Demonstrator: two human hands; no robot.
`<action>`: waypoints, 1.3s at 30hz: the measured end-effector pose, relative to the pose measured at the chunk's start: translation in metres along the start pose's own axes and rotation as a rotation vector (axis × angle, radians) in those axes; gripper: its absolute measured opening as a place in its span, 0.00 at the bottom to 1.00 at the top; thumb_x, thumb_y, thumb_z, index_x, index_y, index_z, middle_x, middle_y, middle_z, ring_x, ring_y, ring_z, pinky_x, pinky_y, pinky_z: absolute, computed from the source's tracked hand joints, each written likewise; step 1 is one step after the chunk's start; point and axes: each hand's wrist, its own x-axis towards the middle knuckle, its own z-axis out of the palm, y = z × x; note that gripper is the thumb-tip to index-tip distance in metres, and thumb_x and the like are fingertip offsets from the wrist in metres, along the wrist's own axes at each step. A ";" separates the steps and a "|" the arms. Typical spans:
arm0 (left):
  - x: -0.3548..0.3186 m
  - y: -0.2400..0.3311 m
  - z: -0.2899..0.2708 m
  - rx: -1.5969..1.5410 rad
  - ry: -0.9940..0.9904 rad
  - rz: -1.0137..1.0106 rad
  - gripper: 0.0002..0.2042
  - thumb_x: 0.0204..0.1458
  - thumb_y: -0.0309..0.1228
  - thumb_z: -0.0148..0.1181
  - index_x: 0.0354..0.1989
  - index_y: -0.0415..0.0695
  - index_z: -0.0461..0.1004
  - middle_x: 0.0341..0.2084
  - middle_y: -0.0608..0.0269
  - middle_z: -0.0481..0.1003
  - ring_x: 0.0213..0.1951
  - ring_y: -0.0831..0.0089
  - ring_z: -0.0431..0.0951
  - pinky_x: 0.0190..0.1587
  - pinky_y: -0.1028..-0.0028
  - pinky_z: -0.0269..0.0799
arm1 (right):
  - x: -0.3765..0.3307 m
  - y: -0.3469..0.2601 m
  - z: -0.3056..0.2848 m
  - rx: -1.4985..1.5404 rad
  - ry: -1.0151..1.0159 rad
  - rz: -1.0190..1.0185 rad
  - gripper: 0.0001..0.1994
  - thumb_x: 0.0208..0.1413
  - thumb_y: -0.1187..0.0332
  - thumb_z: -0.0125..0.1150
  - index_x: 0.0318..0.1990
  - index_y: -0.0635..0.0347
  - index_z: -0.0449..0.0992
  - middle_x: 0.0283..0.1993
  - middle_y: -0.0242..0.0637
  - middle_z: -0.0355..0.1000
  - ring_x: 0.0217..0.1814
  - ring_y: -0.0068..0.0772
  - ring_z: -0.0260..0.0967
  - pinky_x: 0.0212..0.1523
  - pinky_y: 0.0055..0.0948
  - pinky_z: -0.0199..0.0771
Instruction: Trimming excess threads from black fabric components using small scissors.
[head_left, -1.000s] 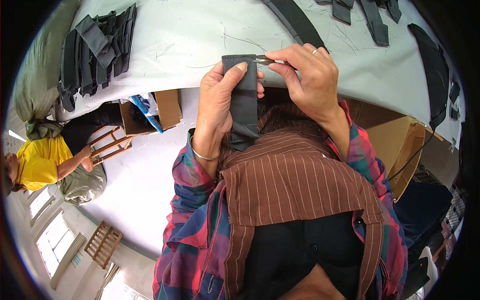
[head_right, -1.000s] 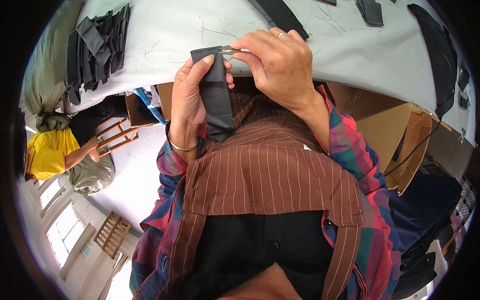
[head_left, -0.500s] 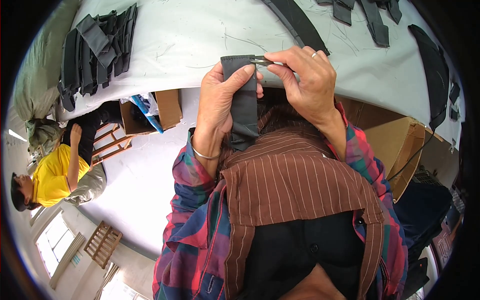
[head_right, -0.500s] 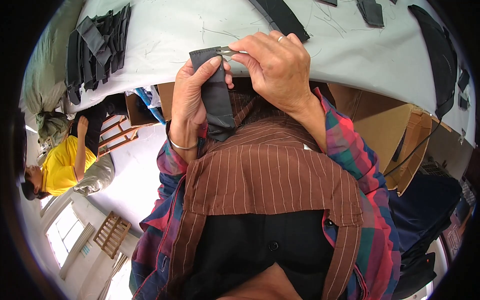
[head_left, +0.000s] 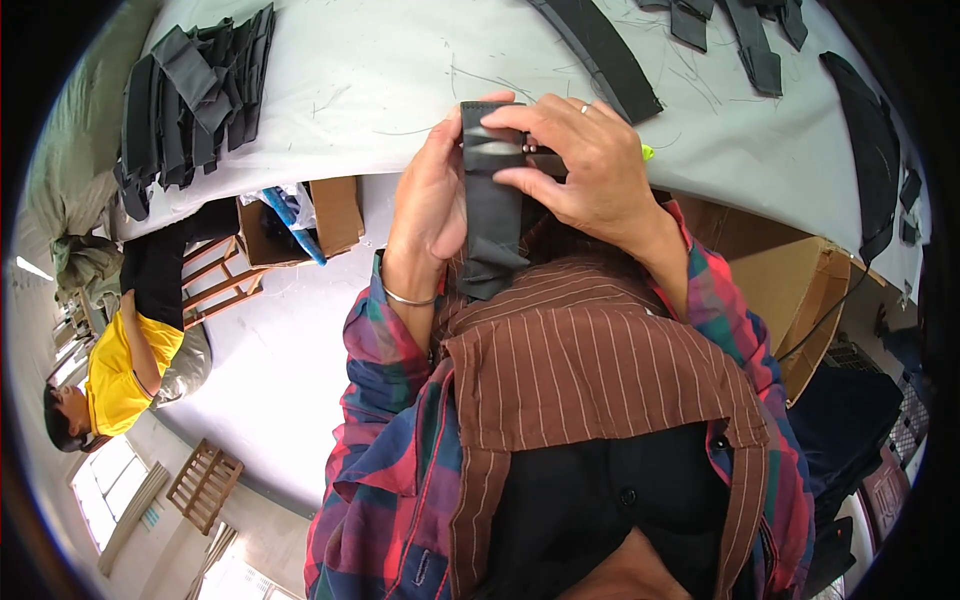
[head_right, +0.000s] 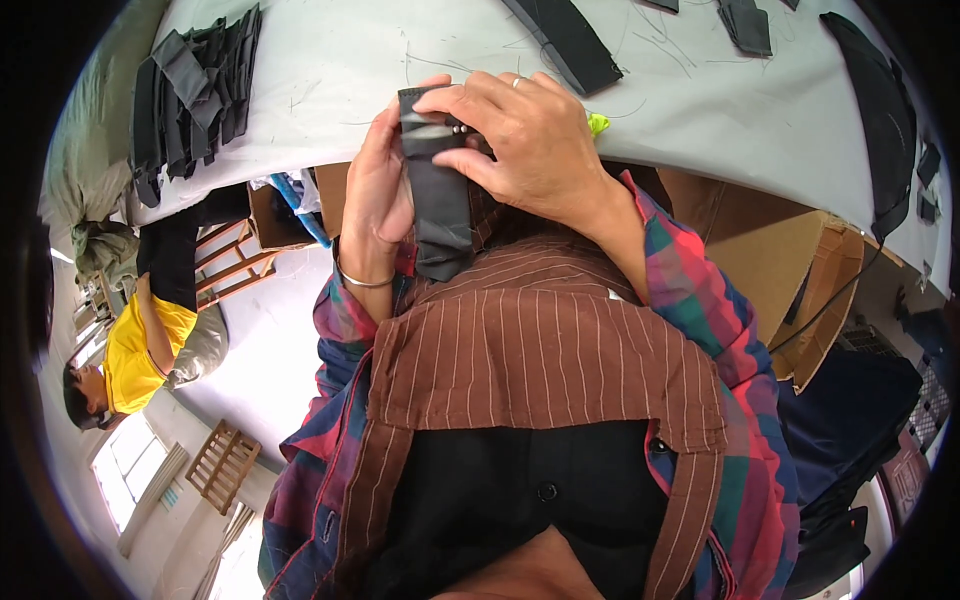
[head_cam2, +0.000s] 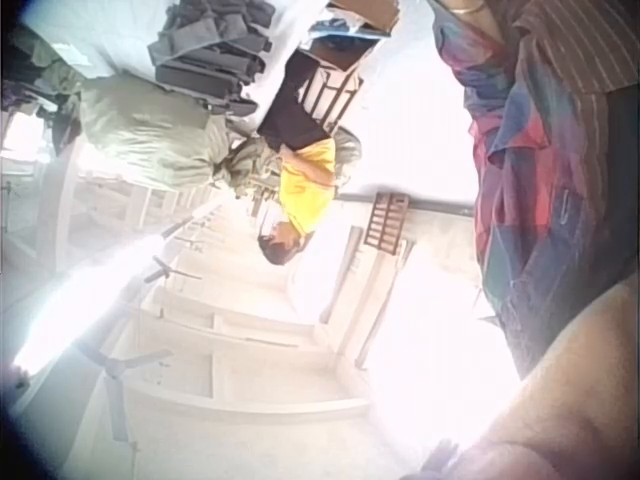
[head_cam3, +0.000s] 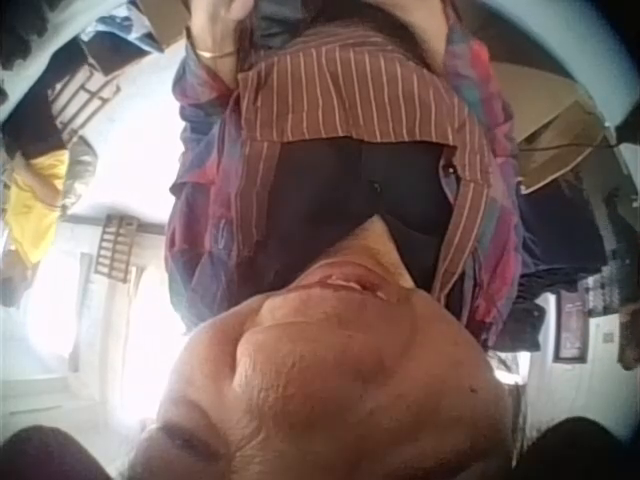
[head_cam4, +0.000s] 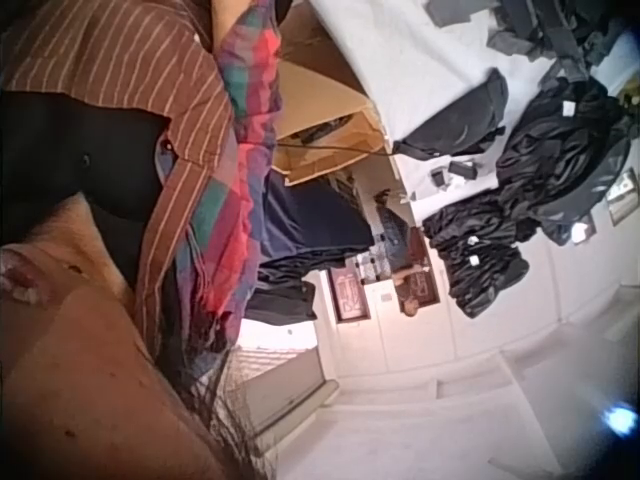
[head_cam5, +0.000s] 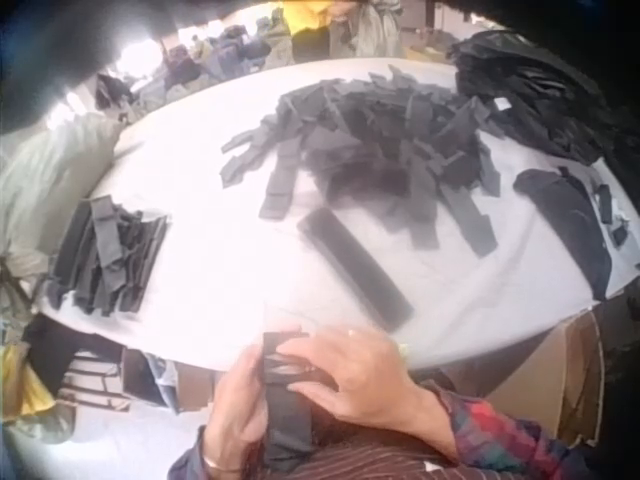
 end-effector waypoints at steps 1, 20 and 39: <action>0.000 -0.001 0.002 -0.032 0.024 0.005 0.23 0.65 0.44 0.37 0.58 0.38 0.64 0.40 0.51 0.74 0.38 0.65 0.77 0.43 0.67 0.76 | 0.000 0.003 0.001 0.000 0.001 0.000 0.16 0.40 0.64 0.69 0.39 0.51 0.77 0.30 0.28 0.73 0.31 0.34 0.71 0.30 0.31 0.63; -0.017 0.012 -0.005 0.172 -0.072 0.083 0.25 0.60 0.40 0.51 0.61 0.37 0.58 0.42 0.52 0.72 0.38 0.64 0.77 0.44 0.63 0.77 | 0.027 -0.017 -0.027 1.279 0.091 0.633 0.07 0.58 0.68 0.59 0.40 0.60 0.73 0.31 0.30 0.72 0.22 0.18 0.69 0.22 0.18 0.70; -0.017 0.042 0.073 1.464 -0.316 1.350 0.18 0.39 0.14 0.60 0.42 0.39 0.76 0.37 0.50 0.74 0.38 0.55 0.75 0.41 0.67 0.72 | -0.003 -0.011 -0.015 1.190 0.012 0.618 0.09 0.53 0.63 0.66 0.28 0.55 0.73 0.25 0.18 0.66 0.26 0.11 0.61 0.24 0.18 0.60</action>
